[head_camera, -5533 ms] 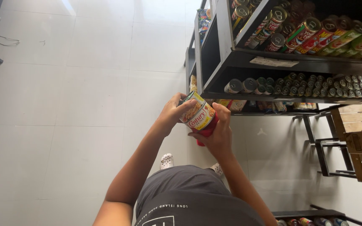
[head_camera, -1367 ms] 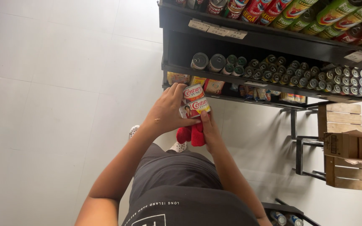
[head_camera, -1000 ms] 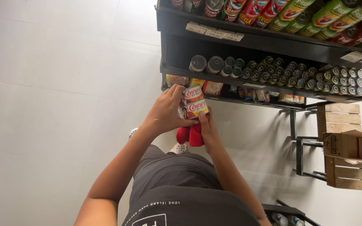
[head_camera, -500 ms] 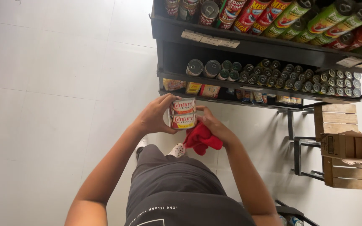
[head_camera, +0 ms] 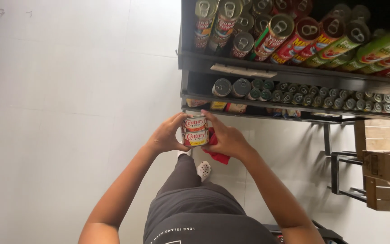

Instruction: Stocking canned goods from a cardboard box onto grocery store shelves and wiping them with a cloth.

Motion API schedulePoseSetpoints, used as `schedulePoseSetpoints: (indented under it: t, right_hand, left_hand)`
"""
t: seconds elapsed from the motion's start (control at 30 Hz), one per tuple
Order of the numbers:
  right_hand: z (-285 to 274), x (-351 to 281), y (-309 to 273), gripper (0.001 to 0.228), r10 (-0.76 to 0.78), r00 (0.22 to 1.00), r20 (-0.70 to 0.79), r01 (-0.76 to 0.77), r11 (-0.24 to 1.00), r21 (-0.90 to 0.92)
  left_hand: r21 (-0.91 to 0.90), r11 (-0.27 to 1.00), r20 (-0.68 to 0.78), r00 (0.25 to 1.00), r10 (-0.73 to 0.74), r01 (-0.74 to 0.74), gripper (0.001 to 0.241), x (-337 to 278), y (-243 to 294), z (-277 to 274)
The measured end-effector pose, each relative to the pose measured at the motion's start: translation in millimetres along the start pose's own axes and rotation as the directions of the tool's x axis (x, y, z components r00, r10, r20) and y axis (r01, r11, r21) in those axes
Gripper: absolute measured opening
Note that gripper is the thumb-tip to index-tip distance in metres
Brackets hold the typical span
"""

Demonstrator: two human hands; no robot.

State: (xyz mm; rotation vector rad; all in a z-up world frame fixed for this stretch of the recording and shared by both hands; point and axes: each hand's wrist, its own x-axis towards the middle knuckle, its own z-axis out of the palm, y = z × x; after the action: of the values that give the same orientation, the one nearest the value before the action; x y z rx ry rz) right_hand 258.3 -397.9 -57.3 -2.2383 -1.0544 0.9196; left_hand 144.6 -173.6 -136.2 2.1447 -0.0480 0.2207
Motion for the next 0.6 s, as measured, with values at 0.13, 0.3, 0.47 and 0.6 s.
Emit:
schedulePoseSetpoints:
  t: [0.13,0.3,0.47,0.6]
  right_hand:
    - [1.2,31.3,26.9,0.107,0.009,0.995,-0.098,-0.024,0.988,-0.155]
    - [2.5,58.6,59.8,0.105,-0.081,0.987,-0.141,0.055,0.982,-0.183]
    - [39.9,86.3,117.4,0.105,-0.118,0.983,-0.143,0.09,0.977,-0.193]
    - [59.6,109.0,158.4,0.104,-0.133,0.979,-0.157,0.089,0.962,-0.258]
  left_hand:
    - [0.019,0.999,0.052,0.998,0.028,-0.029,0.097,30.4,-18.0,-4.0]
    - [-0.023,0.997,0.127,0.989,0.072,-0.07,0.101,57.7,-58.2,15.7]
    - [0.066,0.99,0.214,0.971,0.108,-0.125,0.1,70.3,-101.1,40.8]
    - [0.218,0.969,0.258,0.965,0.055,-0.114,0.101,77.8,-121.6,56.1]
